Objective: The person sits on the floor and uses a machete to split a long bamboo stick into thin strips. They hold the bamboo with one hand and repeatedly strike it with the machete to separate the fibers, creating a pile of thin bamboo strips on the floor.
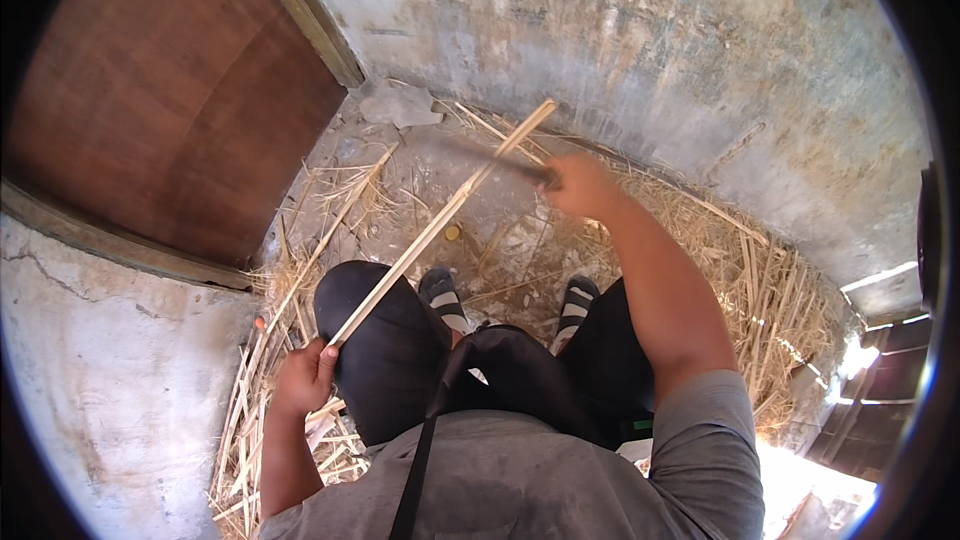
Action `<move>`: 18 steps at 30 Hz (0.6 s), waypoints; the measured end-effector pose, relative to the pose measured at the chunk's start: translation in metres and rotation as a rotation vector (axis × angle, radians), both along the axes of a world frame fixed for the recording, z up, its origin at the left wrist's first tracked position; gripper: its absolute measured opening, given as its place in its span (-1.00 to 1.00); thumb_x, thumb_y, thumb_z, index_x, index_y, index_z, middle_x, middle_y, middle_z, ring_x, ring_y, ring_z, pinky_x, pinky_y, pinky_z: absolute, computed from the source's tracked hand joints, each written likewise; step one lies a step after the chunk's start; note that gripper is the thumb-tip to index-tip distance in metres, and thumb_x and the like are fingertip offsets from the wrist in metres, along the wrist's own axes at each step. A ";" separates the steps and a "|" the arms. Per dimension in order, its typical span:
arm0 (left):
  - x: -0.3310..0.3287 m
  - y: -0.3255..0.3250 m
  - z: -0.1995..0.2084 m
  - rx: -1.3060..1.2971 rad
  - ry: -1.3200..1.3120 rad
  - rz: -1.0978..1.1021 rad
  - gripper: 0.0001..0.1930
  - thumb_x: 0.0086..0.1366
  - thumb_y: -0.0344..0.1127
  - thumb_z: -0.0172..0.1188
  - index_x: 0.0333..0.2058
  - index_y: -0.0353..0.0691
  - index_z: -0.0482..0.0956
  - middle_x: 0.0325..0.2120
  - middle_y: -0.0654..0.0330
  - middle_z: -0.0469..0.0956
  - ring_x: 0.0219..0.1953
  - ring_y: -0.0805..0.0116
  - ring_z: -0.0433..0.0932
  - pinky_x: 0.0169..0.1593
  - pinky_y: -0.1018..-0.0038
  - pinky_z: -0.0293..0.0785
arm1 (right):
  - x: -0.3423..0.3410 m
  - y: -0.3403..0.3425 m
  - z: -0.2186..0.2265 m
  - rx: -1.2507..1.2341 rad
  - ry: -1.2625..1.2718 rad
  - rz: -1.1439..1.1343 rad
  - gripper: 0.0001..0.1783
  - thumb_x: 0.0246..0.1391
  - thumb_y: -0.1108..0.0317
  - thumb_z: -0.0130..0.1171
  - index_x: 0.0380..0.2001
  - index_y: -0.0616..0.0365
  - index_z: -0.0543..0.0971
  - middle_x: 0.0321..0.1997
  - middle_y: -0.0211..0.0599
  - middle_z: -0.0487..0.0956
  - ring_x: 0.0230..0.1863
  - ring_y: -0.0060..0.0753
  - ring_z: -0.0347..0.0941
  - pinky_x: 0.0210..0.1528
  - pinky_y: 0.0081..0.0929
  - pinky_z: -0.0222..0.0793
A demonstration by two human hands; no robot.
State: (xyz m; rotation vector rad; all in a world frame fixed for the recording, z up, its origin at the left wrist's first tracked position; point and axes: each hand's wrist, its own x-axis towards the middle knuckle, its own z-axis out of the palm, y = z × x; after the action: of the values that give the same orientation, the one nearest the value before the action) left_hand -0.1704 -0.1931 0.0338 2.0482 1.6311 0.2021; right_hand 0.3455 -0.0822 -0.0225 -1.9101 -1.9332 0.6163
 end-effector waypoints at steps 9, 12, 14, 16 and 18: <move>0.002 0.002 0.000 -0.007 -0.085 -0.005 -0.56 0.55 -0.05 0.04 -0.41 -0.32 0.51 -0.69 -0.06 0.47 -0.61 -0.05 0.53 -0.47 0.19 0.40 | -0.009 -0.010 0.031 -0.058 -0.082 0.002 -0.54 0.01 0.13 0.37 -0.03 0.10 0.67 -0.13 0.03 0.70 -0.09 0.09 0.64 0.00 -0.09 0.53; -0.004 0.006 -0.004 0.002 -0.109 -0.044 -0.56 0.55 -0.05 0.05 -0.42 -0.31 0.51 -0.69 -0.06 0.47 -0.62 -0.04 0.53 -0.47 0.21 0.40 | 0.010 -0.007 0.018 0.003 -0.031 -0.031 -0.49 0.02 0.14 0.37 0.01 0.18 0.65 -0.17 0.05 0.71 -0.17 0.08 0.66 -0.06 -0.12 0.53; -0.006 0.008 -0.007 -0.004 -0.121 -0.043 -0.58 0.55 -0.05 0.05 -0.36 -0.31 0.56 -0.69 -0.04 0.47 -0.63 0.00 0.51 -0.47 0.21 0.40 | 0.038 -0.002 0.002 0.035 0.101 -0.225 -0.46 0.02 0.15 0.37 0.04 0.22 0.64 -0.16 0.07 0.71 -0.17 0.09 0.66 -0.08 -0.13 0.53; -0.015 0.008 -0.011 0.003 -0.079 -0.063 -0.59 0.55 -0.06 0.05 -0.31 -0.31 0.60 -0.69 -0.03 0.47 -0.64 0.02 0.50 -0.47 0.22 0.41 | 0.054 0.001 -0.010 -0.025 0.246 -0.490 -0.44 -0.01 0.15 0.38 0.06 0.21 0.64 -0.10 0.08 0.70 -0.11 0.10 0.65 -0.04 -0.14 0.53; -0.017 0.006 -0.015 -0.007 -0.127 -0.019 -0.57 0.56 -0.03 0.03 -0.29 -0.31 0.60 -0.68 0.00 0.47 -0.63 0.08 0.49 -0.45 0.26 0.41 | 0.046 -0.001 -0.011 -0.020 0.207 -0.330 -0.40 -0.02 0.14 0.38 0.07 0.26 0.62 -0.08 0.10 0.69 -0.08 0.08 0.64 -0.02 -0.15 0.52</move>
State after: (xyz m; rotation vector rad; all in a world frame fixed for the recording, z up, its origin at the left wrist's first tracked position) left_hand -0.1873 -0.1874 0.0186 2.0025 1.5326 0.3126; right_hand 0.3919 -0.0829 -0.0334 -2.0271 -1.4510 0.7025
